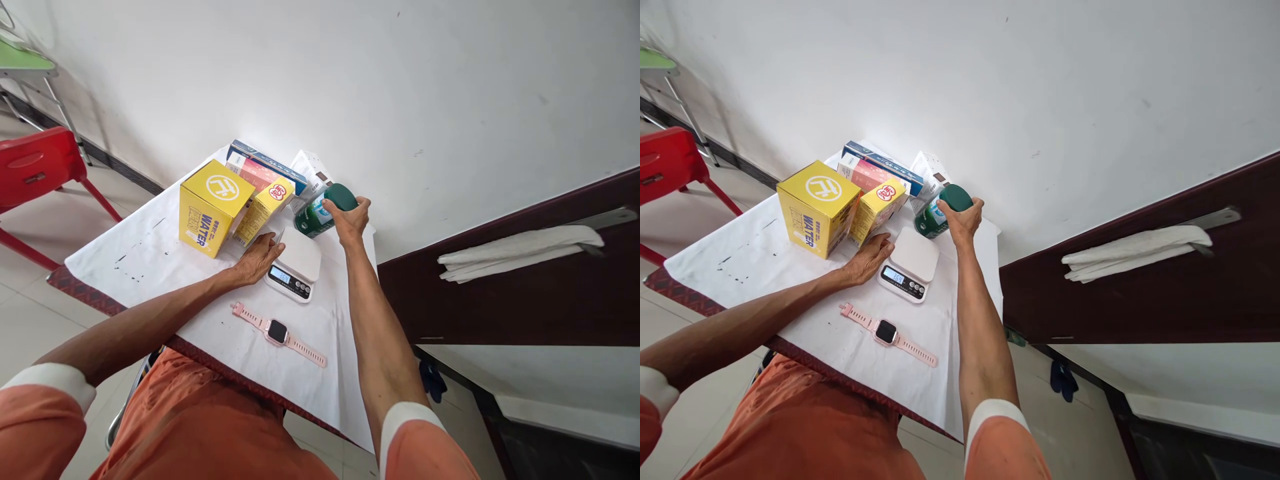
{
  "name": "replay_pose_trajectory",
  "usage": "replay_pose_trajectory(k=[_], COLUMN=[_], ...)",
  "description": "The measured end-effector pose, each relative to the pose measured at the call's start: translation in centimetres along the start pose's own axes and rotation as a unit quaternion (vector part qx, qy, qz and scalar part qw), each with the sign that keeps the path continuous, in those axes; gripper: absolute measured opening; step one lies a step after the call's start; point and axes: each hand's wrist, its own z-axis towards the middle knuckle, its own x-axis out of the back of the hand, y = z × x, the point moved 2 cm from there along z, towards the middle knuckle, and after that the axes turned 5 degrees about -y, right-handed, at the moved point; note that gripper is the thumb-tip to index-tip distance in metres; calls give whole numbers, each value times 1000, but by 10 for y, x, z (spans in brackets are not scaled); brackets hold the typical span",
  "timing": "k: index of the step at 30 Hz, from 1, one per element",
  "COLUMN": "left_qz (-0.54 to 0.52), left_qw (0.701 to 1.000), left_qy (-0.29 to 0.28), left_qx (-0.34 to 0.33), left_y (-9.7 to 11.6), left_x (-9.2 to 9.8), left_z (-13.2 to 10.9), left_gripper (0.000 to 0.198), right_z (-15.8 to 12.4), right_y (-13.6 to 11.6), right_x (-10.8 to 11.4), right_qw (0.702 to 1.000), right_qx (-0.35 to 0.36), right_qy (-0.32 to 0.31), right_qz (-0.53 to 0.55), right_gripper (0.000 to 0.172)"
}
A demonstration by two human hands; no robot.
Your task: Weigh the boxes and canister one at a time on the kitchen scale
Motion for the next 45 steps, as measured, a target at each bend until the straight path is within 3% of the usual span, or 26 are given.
replay_pose_trajectory(k=[7, 18, 23, 27, 30, 33, 36, 38, 40, 45], left_qz=[6, 0, 9, 16, 20, 7, -12, -31, -47, -39], left_qw=[1000, 1000, 1000, 1000, 1000, 1000, 999, 997, 994, 995], left_qy=[7, 7, 1, -3, -6, 6, 20, 32, 33, 13], left_qx=[-12, -12, -14, -13, -18, -26, -39, -67, -92, -91], left_y=[-2, -3, 0, 1, 0, -2, -4, -4, -3, -5], left_x=[-1, -3, -2, -3, -5, -5, -4, -3, -2, -4], left_z=[0, 2, -1, -3, -3, -2, 0, 0, -1, 0], left_gripper=[62, 59, 61, 60, 59, 57, 53, 52, 53, 53], right_z=[-8, -12, 2, 8, -18, -69, -118, -139, -149, -155], right_y=[-33, -49, -51, -82, -130, -183, -223, -240, -250, -257], right_x=[-28, -45, -29, -2, 0, -22, -48, -59, -63, -66], right_qw=[999, 995, 987, 978, 954, 913, 872, 851, 835, 837], right_qx=[21, 50, 46, 162, 269, 317, 318, 314, 315, 327], right_qy=[-45, -85, -151, -130, -135, -256, -371, -400, -403, -385], right_qz=[9, 27, -1, -25, 3, 30, -29, -130, -204, -210], right_gripper=[96, 99, 105, 101, 87, 85, 92, 98, 93, 77])
